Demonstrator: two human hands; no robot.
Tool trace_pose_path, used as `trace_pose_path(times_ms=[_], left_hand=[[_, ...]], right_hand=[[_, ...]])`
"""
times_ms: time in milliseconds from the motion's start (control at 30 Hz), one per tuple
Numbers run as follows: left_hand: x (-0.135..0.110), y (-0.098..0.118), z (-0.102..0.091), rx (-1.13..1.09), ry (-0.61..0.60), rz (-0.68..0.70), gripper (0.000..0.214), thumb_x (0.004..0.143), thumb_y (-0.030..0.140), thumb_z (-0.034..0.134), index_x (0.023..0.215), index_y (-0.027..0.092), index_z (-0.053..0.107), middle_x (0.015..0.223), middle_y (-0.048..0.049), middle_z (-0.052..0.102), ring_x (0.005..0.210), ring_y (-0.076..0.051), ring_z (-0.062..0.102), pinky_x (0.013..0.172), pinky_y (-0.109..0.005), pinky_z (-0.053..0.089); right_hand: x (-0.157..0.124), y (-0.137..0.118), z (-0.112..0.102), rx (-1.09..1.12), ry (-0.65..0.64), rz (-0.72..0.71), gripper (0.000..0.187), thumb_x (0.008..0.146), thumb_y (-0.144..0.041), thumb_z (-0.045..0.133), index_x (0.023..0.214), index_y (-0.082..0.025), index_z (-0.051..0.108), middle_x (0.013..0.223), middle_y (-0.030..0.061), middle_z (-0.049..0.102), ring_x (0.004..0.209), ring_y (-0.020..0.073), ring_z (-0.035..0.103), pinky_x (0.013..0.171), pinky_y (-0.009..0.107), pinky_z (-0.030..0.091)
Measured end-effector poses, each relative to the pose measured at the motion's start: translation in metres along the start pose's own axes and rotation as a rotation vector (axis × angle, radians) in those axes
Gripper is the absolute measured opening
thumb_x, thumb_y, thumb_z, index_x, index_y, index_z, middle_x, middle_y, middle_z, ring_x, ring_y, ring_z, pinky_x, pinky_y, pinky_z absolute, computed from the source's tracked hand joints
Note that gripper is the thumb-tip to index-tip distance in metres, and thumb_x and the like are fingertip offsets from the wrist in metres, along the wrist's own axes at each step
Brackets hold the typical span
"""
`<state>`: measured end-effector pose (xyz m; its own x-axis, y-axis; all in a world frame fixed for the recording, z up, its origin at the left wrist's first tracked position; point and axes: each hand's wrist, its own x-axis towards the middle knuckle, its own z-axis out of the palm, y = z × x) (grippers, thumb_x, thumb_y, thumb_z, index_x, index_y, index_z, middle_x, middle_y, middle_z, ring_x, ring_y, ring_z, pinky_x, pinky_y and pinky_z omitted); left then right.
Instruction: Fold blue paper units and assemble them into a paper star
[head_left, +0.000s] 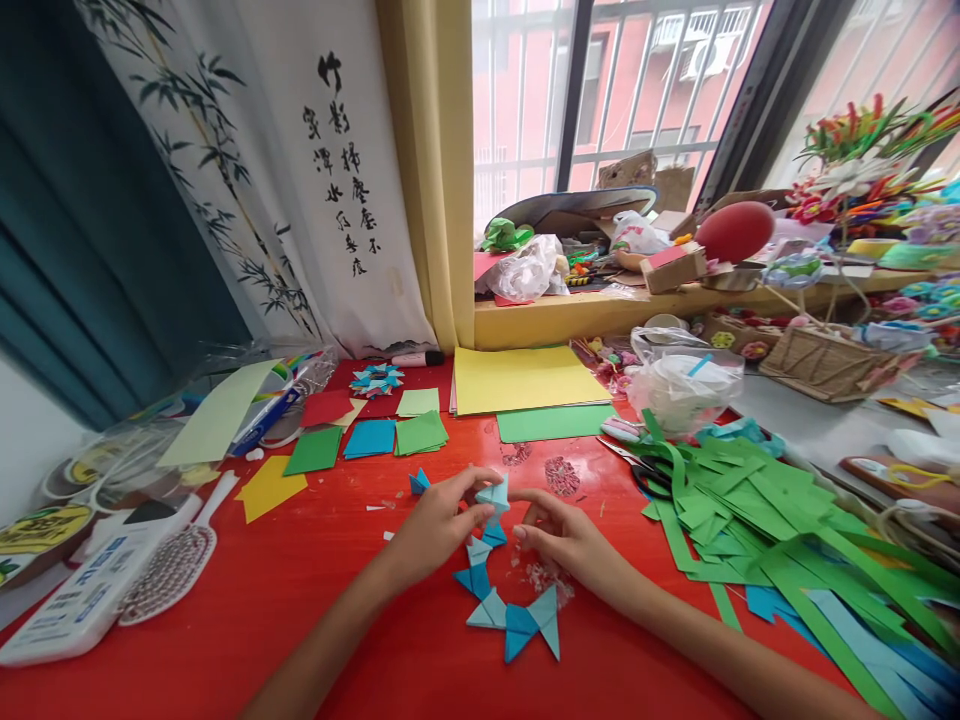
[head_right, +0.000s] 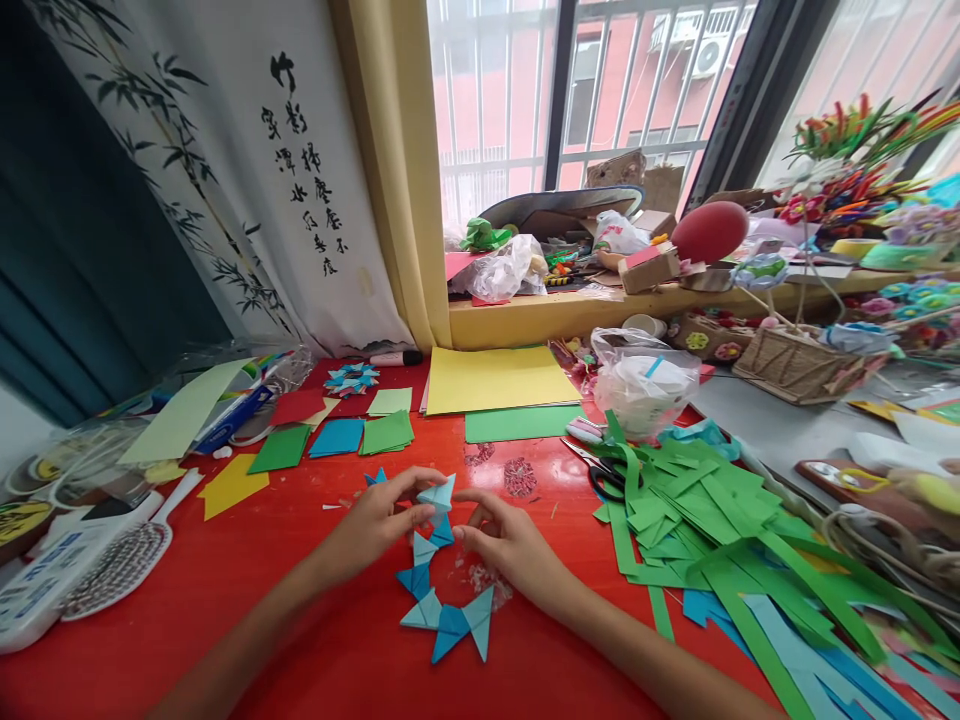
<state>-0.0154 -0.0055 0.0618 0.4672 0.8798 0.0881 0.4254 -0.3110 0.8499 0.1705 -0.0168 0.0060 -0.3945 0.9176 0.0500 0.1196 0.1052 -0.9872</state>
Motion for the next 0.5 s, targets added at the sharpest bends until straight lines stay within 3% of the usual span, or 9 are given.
trace_pose_path(times_ms=[100,200,267,500], left_hand=[[0.000,-0.002,0.008,-0.034,-0.023,0.025,0.024,0.079,0.024,0.044,0.100,0.020,0.055,0.088,-0.0032,0.056,0.074,-0.013,0.053,0.057,-0.019,0.043],[0.000,-0.005,0.011,-0.007,0.012,0.053,0.020,0.079,0.022,0.043,0.091,0.019,0.059,0.082,-0.0025,0.056,0.068,-0.012,0.052,0.057,-0.020,0.043],[0.000,-0.006,0.012,-0.020,0.038,0.054,0.018,0.079,0.021,0.043,0.087,0.019,0.059,0.079,-0.0017,0.055,0.063,-0.011,0.051,0.056,-0.020,0.042],[-0.002,-0.001,0.016,-0.151,-0.009,-0.016,0.017,0.079,0.025,0.044,0.087,0.018,0.058,0.077,-0.0008,0.052,0.054,-0.009,0.048,0.052,-0.020,0.040]], right_hand=[[0.000,0.002,0.000,-0.006,-0.058,0.037,0.031,0.081,-0.042,0.045,0.093,-0.015,0.054,0.057,-0.0031,0.049,0.040,0.0049,0.039,0.037,0.017,0.030],[0.000,0.001,0.001,-0.001,-0.022,0.030,0.027,0.082,-0.040,0.044,0.087,-0.016,0.053,0.055,-0.0042,0.046,0.040,0.0049,0.038,0.038,0.017,0.029],[0.000,-0.001,0.001,-0.005,0.031,-0.011,0.025,0.080,-0.038,0.049,0.094,-0.017,0.050,0.063,-0.0031,0.047,0.047,0.0056,0.041,0.042,0.017,0.033],[-0.004,-0.002,0.004,-0.099,0.120,-0.028,0.056,0.074,-0.038,0.057,0.122,-0.024,0.032,0.096,0.0036,0.048,0.054,0.0062,0.044,0.046,0.020,0.039]])
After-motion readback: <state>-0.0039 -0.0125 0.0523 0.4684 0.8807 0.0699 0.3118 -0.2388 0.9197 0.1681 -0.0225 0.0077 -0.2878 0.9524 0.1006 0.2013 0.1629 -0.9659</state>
